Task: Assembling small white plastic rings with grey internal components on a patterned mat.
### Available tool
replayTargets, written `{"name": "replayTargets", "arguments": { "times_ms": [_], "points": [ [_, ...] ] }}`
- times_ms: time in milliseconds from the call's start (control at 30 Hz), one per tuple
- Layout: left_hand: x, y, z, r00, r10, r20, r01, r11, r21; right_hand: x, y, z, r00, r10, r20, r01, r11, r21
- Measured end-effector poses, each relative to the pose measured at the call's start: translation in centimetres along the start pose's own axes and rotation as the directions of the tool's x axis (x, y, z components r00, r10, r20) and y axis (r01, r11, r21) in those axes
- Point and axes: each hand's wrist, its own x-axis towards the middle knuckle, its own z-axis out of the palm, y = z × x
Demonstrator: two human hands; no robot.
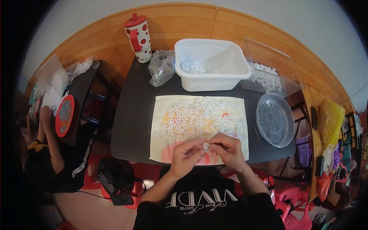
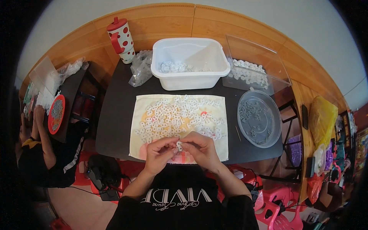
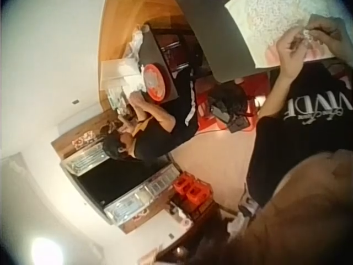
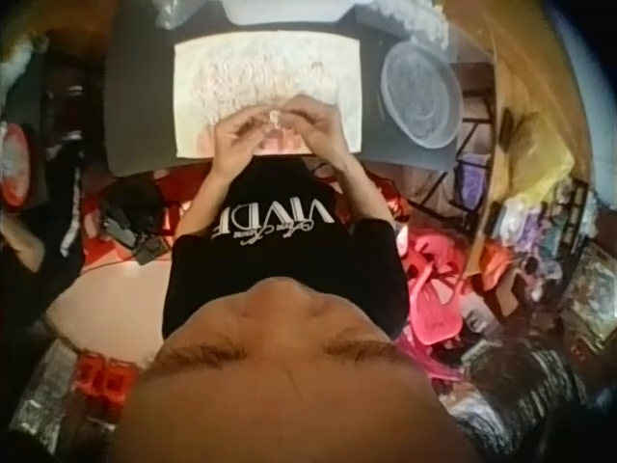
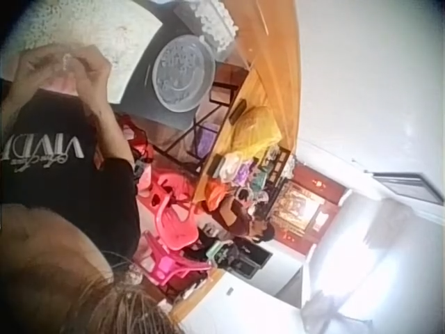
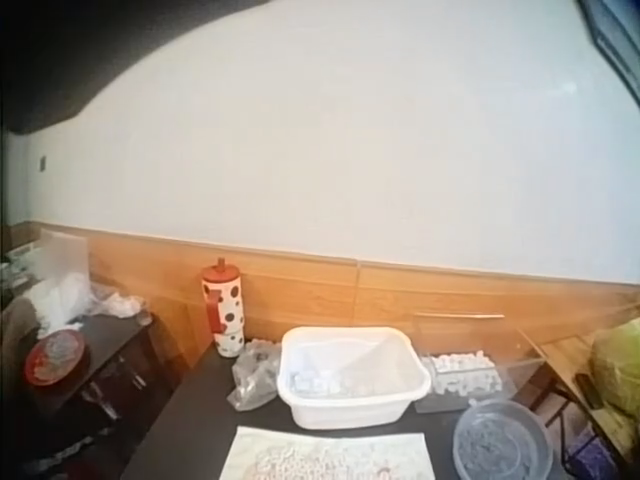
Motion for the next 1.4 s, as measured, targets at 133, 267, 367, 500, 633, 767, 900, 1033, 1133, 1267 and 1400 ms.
{"name": "replayTargets", "arguments": {
  "times_ms": [133,267,367,500,633,767,900,1033,1133,1267,1400],
  "points": [
    [-0.1,-0.1,0.2,0.999,-0.002,-0.044,0.002,1.0,-0.004,0.2,-0.2,-0.2,0.999,-0.011,0.041,0.011,1.0,-0.015],
    [-0.3,-0.5,0.3,0.996,-0.017,-0.092,0.014,1.0,-0.027,0.2,0.1,-0.1,0.999,0.028,0.043,-0.031,0.997,0.068],
    [-0.4,-0.4,0.5,0.993,-0.034,-0.109,0.032,0.999,-0.023,-0.2,0.4,0.0,1.0,-0.001,0.022,0.001,1.0,0.004],
    [-0.4,-0.9,0.4,0.992,-0.053,-0.111,0.044,0.995,-0.088,0.4,0.4,0.0,0.992,-0.122,0.037,0.127,0.97,-0.207],
    [-0.3,-0.7,0.1,0.997,-0.041,-0.062,0.039,0.998,-0.041,0.3,0.7,-0.3,0.993,-0.108,0.047,0.116,0.963,-0.241],
    [0.2,0.1,-0.1,0.999,-0.051,-0.012,0.052,0.963,0.266,0.4,1.5,-0.5,0.986,-0.161,0.04,0.164,0.921,-0.353],
    [0.7,0.2,-0.2,0.986,0.129,0.105,-0.166,0.788,0.593,0.6,2.4,-0.4,0.943,-0.311,0.118,0.317,0.735,-0.599],
    [0.7,0.8,0.7,0.97,0.219,0.106,-0.225,0.639,0.735,0.7,2.2,-0.4,0.936,-0.324,0.136,0.336,0.714,-0.615],
    [0.9,0.8,0.6,0.972,0.215,0.094,-0.211,0.625,0.751,0.8,2.2,-0.4,0.927,-0.325,0.19,0.368,0.679,-0.635],
    [0.9,0.5,0.4,0.971,0.217,0.106,-0.221,0.623,0.75,0.8,2.1,-0.5,0.916,-0.344,0.204,0.391,0.662,-0.639],
    [1.0,0.2,0.4,0.953,0.282,0.113,-0.266,0.599,0.755,0.4,2.4,-0.3,0.931,-0.321,0.176,0.359,0.704,-0.613]
  ]
}}
